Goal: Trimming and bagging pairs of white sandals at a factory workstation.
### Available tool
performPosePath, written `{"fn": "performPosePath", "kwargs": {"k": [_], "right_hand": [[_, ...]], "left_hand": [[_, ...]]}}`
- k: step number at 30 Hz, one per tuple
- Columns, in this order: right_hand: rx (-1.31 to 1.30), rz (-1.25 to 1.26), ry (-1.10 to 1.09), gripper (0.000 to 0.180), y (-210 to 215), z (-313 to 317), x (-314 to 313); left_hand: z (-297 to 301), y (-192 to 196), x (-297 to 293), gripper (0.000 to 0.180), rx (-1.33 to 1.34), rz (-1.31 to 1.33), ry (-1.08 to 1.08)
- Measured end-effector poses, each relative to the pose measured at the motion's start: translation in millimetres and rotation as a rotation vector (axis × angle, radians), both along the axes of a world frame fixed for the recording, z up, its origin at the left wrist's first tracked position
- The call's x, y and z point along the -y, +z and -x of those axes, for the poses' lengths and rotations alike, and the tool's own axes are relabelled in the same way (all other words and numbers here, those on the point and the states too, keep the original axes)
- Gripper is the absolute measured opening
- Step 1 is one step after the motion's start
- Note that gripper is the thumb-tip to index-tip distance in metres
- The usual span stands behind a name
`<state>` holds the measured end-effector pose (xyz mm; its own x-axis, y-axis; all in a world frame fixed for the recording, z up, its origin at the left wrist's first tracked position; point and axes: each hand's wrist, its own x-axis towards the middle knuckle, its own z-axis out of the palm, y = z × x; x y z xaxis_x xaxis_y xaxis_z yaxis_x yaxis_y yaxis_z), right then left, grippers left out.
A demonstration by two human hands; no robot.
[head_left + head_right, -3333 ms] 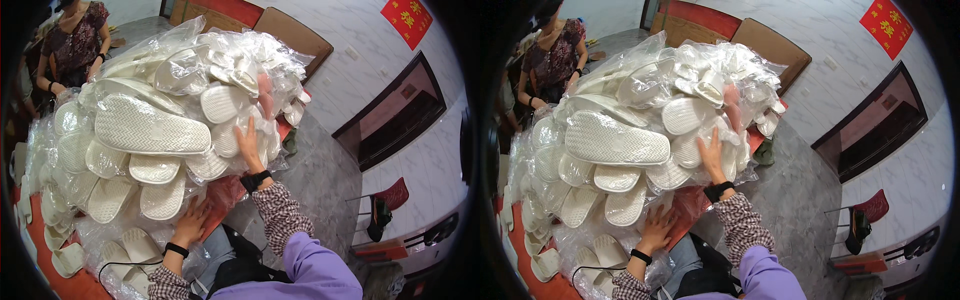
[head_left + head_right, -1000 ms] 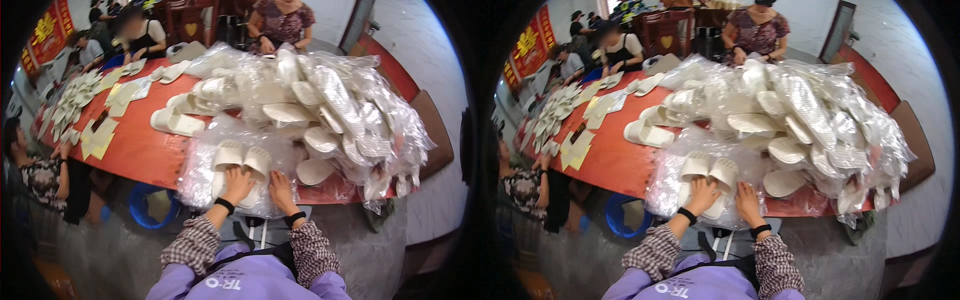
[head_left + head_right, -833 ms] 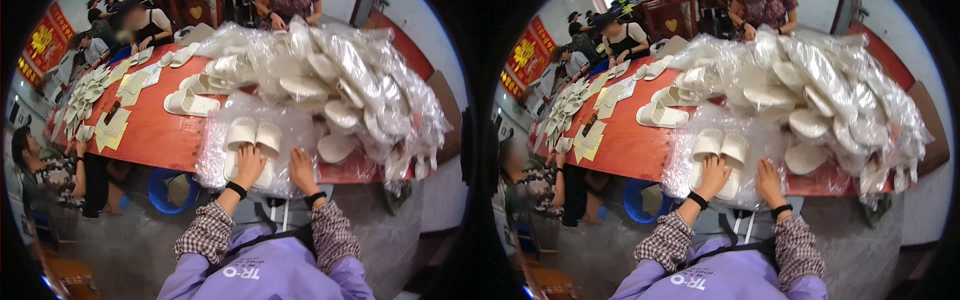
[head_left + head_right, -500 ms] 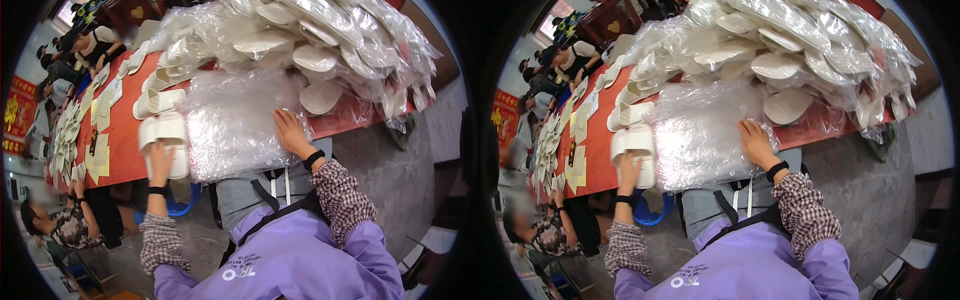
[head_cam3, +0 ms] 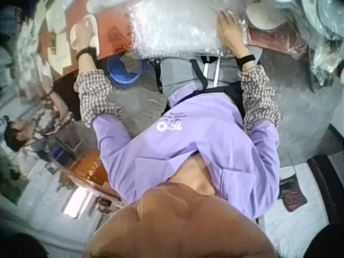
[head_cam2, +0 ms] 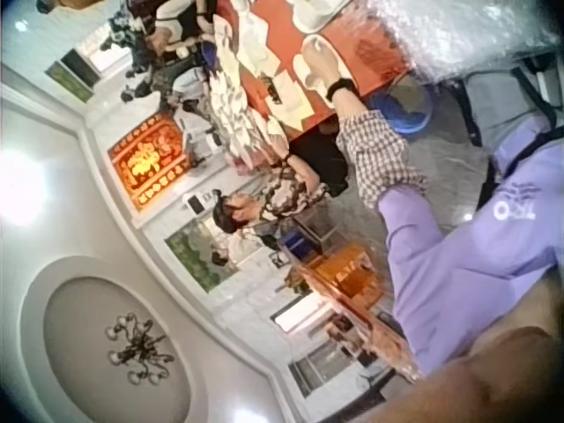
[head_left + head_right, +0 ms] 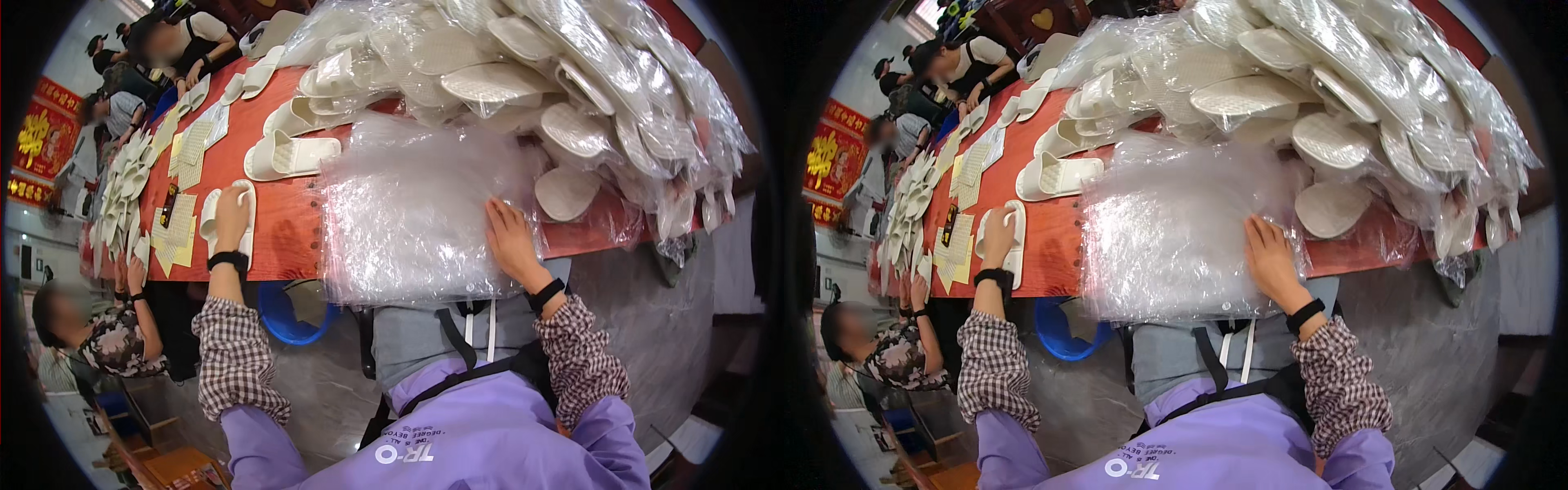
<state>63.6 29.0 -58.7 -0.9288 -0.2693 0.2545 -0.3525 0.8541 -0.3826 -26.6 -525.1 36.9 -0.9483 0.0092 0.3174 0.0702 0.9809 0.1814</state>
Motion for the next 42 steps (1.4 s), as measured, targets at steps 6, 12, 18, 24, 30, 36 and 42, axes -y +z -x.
{"fn": "performPosePath", "kwargs": {"k": [6, 12, 18, 24, 30, 36, 42], "right_hand": [[0.024, -0.029, -0.004, 0.059, 5.8, 0.9, 10.1], [0.066, -0.028, -0.047, 0.059, 10.5, -2.7, 9.5], [0.104, -0.038, -0.086, 0.058, 14.4, -5.3, 4.5], [0.147, -0.034, -0.118, 0.060, 16.8, -5.3, -2.6], [0.114, 0.006, -0.067, 0.060, 16.9, 0.3, 4.3], [0.158, 0.017, -0.028, 0.066, 19.8, 1.1, 5.6], [0.148, 0.016, -0.017, 0.075, 18.7, -2.4, 1.7]], "left_hand": [[75.3, -20.5, -65.2, 0.033, 0.082, -0.119, -0.003], [142.2, -71.0, -125.5, 0.064, 0.366, -0.004, 0.377], [186.3, -94.9, -129.5, 0.057, 0.247, -0.079, 0.548], [184.2, -73.1, -99.1, 0.039, 0.198, -0.243, 0.531], [128.7, -30.3, 15.3, 0.048, -0.152, -0.571, 0.463], [71.6, 55.6, 26.9, 0.033, -0.511, -0.657, 0.299], [-9.8, 127.9, -57.4, 0.033, -0.187, -1.058, -0.089]]}}
